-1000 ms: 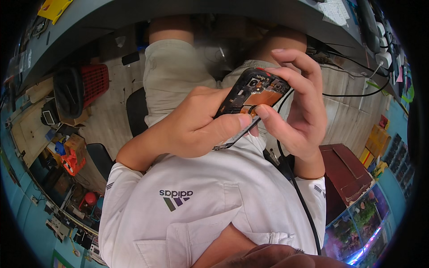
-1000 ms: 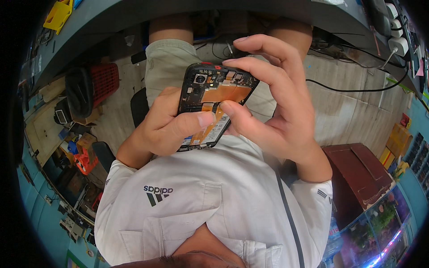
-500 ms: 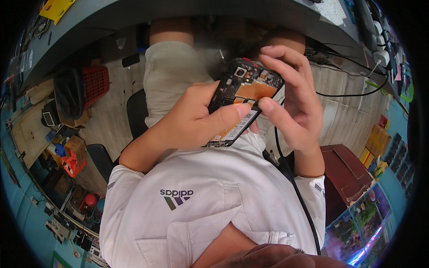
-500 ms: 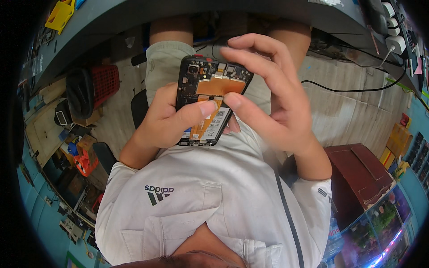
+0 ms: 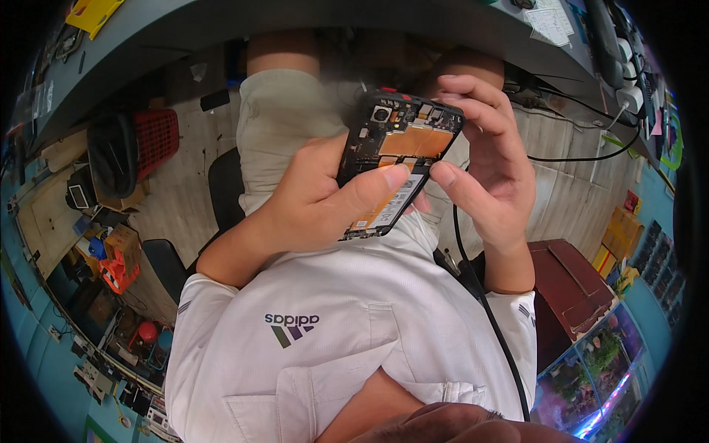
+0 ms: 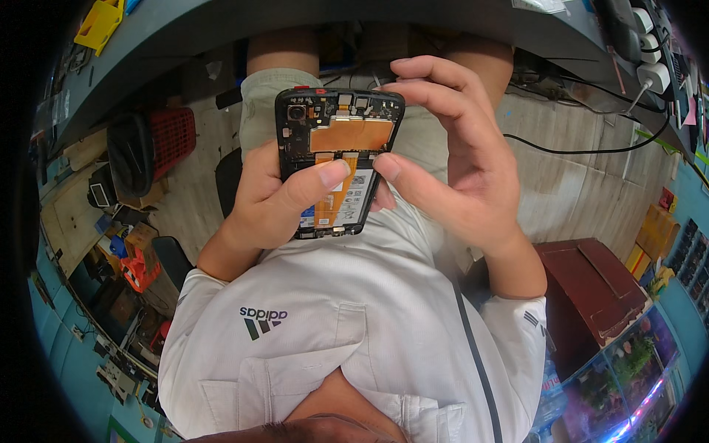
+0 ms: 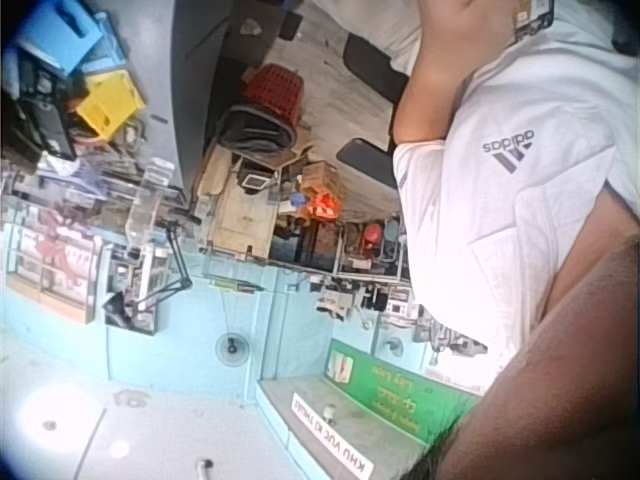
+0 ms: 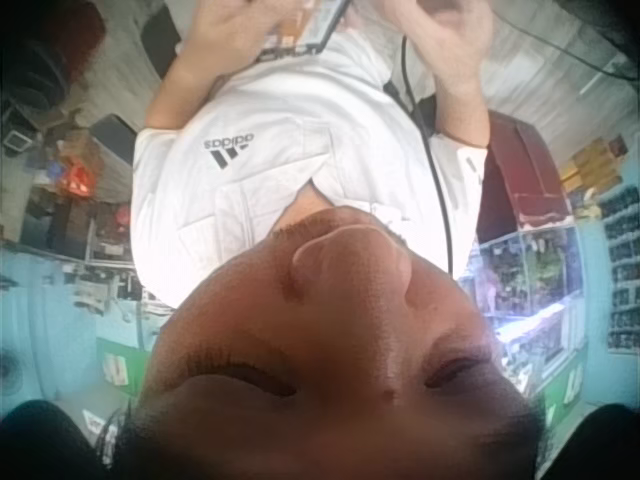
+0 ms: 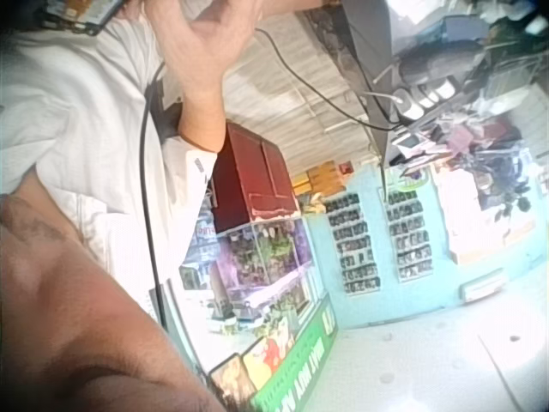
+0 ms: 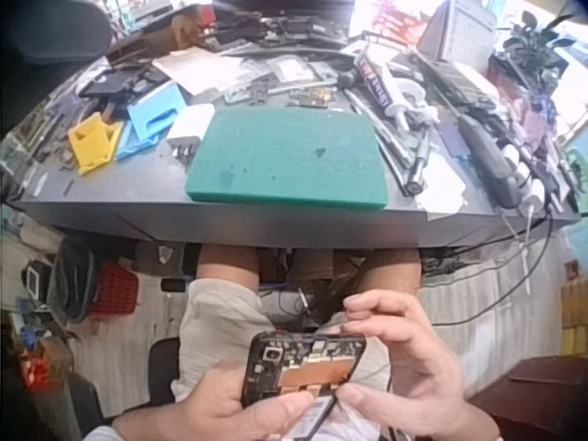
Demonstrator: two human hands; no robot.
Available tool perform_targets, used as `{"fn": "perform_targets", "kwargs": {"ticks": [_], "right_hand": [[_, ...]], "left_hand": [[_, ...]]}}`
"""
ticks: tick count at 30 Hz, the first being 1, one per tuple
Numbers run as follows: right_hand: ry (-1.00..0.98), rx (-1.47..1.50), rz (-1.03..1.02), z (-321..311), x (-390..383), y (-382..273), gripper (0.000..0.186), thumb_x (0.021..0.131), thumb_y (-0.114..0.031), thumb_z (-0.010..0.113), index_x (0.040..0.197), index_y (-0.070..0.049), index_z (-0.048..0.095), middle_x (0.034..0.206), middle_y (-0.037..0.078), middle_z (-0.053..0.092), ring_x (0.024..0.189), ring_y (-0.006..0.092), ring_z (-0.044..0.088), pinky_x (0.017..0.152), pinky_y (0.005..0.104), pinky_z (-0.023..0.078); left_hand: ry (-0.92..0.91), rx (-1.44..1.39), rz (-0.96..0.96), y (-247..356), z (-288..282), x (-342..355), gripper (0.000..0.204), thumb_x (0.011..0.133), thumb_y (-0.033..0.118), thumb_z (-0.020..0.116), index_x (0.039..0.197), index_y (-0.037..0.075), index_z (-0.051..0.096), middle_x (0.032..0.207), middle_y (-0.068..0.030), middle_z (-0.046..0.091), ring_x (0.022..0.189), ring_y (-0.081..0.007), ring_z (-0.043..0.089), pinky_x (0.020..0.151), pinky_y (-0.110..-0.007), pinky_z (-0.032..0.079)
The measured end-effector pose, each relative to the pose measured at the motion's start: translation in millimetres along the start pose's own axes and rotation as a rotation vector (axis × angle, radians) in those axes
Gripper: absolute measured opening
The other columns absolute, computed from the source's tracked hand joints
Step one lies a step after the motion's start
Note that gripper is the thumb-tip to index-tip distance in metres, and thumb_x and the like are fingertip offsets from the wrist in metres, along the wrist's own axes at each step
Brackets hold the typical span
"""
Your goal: The person repairs a disassembled smartphone by connecting internal ribbon cables and reattaching the screen assembly. They use a screwdriver to secure screws on the back cover, handling the phone, screen, and screws throughout the process.
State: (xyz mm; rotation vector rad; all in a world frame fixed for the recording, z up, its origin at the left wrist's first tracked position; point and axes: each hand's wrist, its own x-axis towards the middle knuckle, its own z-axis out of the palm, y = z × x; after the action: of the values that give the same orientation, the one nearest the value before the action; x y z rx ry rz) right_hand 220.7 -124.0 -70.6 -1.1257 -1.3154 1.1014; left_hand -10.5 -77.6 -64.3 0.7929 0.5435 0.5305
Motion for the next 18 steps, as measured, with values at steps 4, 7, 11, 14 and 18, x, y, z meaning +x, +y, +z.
{"fn": "perform_targets", "kwargs": {"ticks": [4, 7, 11, 14, 18], "right_hand": [[0.033, 0.044, -0.027, 3.7, -1.2, 4.2, 0.05, 0.084, 0.004, 0.083, 0.131, 0.001, 0.066, 0.149, 0.019, 0.054, 0.135, 0.0272, 0.058, 0.118, 0.0439, 0.042], [0.027, -0.027, -0.026, 1.4, -1.9, 4.5, 0.047, 0.085, 0.003, 0.083, 0.128, 0.0, 0.066, 0.148, 0.02, 0.054, 0.135, 0.0284, 0.058, 0.117, 0.0448, 0.042], [0.028, -0.024, -0.033, 4.3, -1.7, 5.0, 0.045, 0.087, 0.003, 0.081, 0.129, 0.0, 0.064, 0.148, 0.021, 0.054, 0.136, 0.0294, 0.058, 0.117, 0.0452, 0.042], [0.032, -0.027, -0.031, 6.1, -3.4, 0.9, 0.044, 0.089, 0.003, 0.079, 0.13, 0.0, 0.063, 0.147, 0.022, 0.054, 0.136, 0.0293, 0.057, 0.117, 0.0447, 0.043], [0.054, -0.037, -0.04, 10.7, -5.8, 0.0, 0.043, 0.091, 0.002, 0.078, 0.131, 0.001, 0.062, 0.148, 0.022, 0.054, 0.134, 0.029, 0.058, 0.115, 0.0432, 0.044]], "left_hand": [[-0.025, 0.037, 0.048, -3.5, -0.9, 2.3, 0.042, 0.111, 0.014, 0.058, 0.148, -0.008, 0.056, 0.129, -0.0147, 0.071, 0.1, -0.019, 0.077, 0.082, -0.03, 0.06], [-0.027, 0.048, 0.074, -6.8, -1.0, 3.9, 0.042, 0.111, 0.013, 0.057, 0.148, -0.008, 0.056, 0.126, -0.0147, 0.073, 0.101, -0.0187, 0.077, 0.08, -0.029, 0.059], [-0.033, 0.083, 0.042, -5.3, -3.7, 2.8, 0.042, 0.111, 0.012, 0.056, 0.148, -0.008, 0.056, 0.122, -0.015, 0.074, 0.099, -0.0181, 0.077, 0.081, -0.03, 0.06], [-0.036, 0.111, 0.037, -3.0, -3.3, 2.1, 0.042, 0.111, 0.012, 0.056, 0.148, -0.008, 0.057, 0.12, -0.0146, 0.075, 0.098, -0.0173, 0.076, 0.082, -0.03, 0.06], [-0.03, 0.075, 0.1, -3.9, 1.8, 4.0, 0.042, 0.111, 0.012, 0.056, 0.148, -0.008, 0.057, 0.118, -0.0141, 0.075, 0.098, -0.0159, 0.075, 0.082, -0.029, 0.059]]}}
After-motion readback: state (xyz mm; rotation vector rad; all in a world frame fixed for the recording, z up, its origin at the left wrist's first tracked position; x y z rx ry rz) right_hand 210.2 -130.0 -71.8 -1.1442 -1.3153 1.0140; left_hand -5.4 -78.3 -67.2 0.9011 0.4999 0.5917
